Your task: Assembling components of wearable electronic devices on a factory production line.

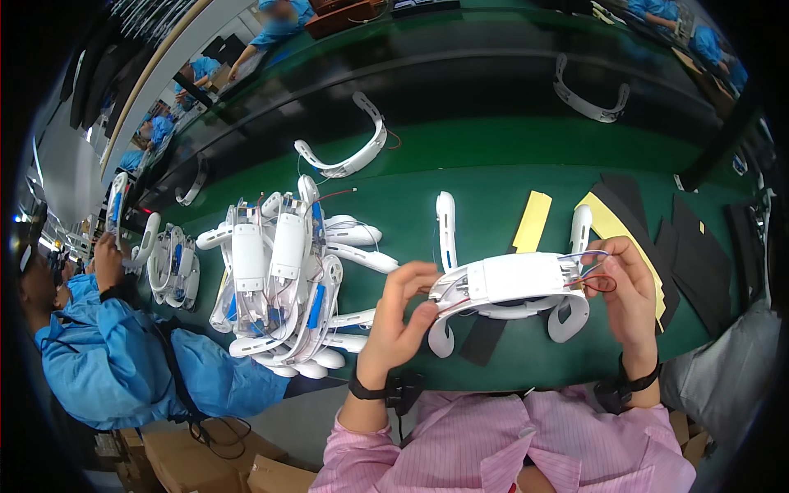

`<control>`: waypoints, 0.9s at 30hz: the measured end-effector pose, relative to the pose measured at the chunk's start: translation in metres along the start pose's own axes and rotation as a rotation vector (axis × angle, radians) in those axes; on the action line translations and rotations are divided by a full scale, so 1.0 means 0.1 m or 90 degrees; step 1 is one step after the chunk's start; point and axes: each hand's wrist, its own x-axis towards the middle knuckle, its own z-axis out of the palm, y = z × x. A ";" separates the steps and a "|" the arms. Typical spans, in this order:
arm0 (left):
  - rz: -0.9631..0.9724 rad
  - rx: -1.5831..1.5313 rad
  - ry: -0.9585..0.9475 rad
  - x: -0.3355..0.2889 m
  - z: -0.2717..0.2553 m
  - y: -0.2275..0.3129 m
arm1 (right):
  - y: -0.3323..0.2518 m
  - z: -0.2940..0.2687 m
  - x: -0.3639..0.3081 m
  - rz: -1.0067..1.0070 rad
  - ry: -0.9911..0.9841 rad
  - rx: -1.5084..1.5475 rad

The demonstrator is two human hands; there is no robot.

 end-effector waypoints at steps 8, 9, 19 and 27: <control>-0.131 0.044 -0.416 0.68 -0.13 0.55 | -0.53 -0.19 0.25 -0.098 -0.286 -0.410; -0.145 0.057 -0.518 0.73 -0.15 0.60 | -0.53 -0.20 0.27 -0.108 -0.295 -0.399; -0.125 -0.181 -0.249 0.17 -0.29 0.30 | -0.45 -0.05 0.03 -0.234 -0.199 -0.475; -0.045 0.010 -0.165 0.19 -0.16 0.30 | -0.41 -0.09 0.08 -0.254 -0.107 -0.518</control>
